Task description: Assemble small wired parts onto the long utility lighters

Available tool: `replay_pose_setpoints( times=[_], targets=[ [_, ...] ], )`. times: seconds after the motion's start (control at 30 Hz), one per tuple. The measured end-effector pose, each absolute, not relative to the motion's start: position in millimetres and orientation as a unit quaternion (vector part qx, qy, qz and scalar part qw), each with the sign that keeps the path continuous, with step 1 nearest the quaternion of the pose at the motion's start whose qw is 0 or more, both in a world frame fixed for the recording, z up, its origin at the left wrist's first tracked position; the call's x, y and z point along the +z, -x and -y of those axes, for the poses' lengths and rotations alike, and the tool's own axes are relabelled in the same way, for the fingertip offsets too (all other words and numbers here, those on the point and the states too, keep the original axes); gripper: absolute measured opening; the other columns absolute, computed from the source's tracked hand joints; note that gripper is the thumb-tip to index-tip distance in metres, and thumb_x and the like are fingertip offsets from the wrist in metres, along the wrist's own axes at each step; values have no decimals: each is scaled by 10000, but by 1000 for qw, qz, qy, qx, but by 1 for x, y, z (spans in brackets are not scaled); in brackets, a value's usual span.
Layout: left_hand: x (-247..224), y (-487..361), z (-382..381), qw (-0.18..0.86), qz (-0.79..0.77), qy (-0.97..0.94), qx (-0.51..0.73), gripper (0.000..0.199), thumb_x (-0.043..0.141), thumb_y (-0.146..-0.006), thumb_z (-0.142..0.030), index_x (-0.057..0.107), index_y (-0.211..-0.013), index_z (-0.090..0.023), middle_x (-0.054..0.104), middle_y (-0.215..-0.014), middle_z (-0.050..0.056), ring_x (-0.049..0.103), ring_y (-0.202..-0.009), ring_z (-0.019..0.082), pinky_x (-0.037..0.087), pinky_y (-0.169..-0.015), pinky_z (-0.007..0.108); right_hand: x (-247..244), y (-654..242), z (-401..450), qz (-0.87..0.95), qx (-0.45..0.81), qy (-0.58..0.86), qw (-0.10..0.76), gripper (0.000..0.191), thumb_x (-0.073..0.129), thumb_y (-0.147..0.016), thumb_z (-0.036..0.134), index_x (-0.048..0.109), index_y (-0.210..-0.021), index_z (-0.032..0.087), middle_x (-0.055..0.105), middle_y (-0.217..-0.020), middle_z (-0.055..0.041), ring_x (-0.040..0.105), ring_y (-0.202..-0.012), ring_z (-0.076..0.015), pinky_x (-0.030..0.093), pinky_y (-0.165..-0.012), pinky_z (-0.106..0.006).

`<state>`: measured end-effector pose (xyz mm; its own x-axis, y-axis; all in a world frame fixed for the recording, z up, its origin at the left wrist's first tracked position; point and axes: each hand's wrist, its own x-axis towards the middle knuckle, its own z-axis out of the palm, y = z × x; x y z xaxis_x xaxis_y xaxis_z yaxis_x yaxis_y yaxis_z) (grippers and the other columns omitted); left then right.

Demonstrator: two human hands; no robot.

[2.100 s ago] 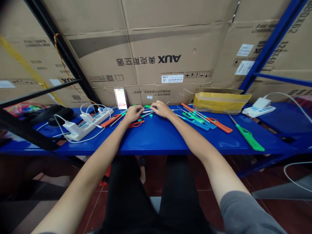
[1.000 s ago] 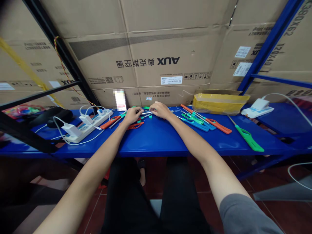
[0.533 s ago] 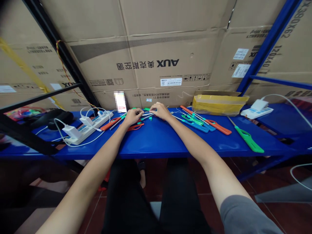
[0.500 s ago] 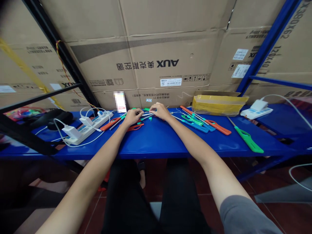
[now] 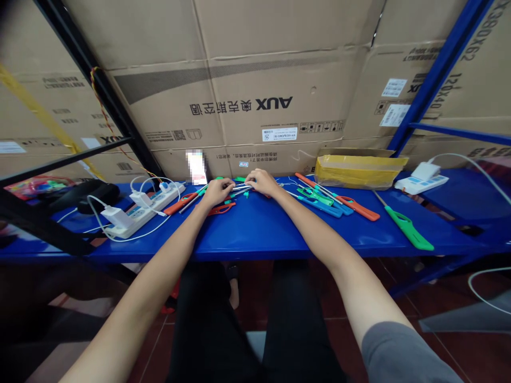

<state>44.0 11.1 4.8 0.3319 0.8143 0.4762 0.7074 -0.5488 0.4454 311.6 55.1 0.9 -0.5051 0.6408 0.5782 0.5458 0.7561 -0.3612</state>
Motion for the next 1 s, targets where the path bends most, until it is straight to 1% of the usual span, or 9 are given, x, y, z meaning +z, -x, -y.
replay_pose_setpoints(
  times=[0.13,0.3,0.4,0.53,0.63,0.83,1.0],
  targets=[
    [5,-44,-11,79,-466,-814,337,214,699,-1059,-327,882,-1026,-221,908,-1078,92,835,-1019,311,592,-939,364,2,-309,-54,856,77,345,377,116,821,-1010,238,933,-989,259,875,-986,-84,735,-1009,-293,555,-1001,-435],
    [5,-45,-11,78,-465,-812,343,218,698,-1057,-336,879,-1014,-221,907,-1057,91,827,-987,305,587,-912,359,2,-307,-53,854,82,355,372,105,805,-994,215,902,-973,249,868,-969,-69,741,-1002,-280,555,-984,-424],
    [4,-46,-11,78,-462,-812,348,229,691,-1056,-340,881,-1016,-218,907,-1051,87,820,-969,296,580,-895,353,1,-308,-51,854,75,357,371,114,777,-992,203,879,-971,250,850,-948,-58,720,-986,-276,550,-973,-420],
    [3,-46,-11,76,-459,-813,351,246,682,-1052,-344,883,-995,-215,908,-1046,82,814,-951,288,573,-885,351,2,-309,-47,863,44,342,368,132,733,-980,177,835,-936,249,820,-993,-68,674,-1037,-288,533,-967,-412],
    [3,-46,-10,80,-462,-810,353,248,683,-1045,-340,883,-968,-216,905,-1015,75,807,-928,279,572,-875,347,3,-310,-45,879,18,327,347,140,709,-986,169,803,-922,251,785,-1002,-76,637,-1058,-296,509,-953,-404],
    [3,-45,-10,89,-448,-817,350,179,777,-999,-366,883,-977,-223,893,-993,62,803,-909,261,576,-876,325,6,-310,-39,897,-33,306,318,180,686,-1011,151,800,-905,242,742,-969,-91,602,-1032,-299,483,-935,-407],
    [2,-43,-13,74,-453,-821,339,185,829,-950,-364,858,-1061,-218,859,-936,41,763,-825,235,552,-801,311,6,-310,-36,900,-46,303,311,175,699,-1002,139,811,-907,233,744,-963,-95,604,-1023,-299,486,-930,-408]
  ],
)
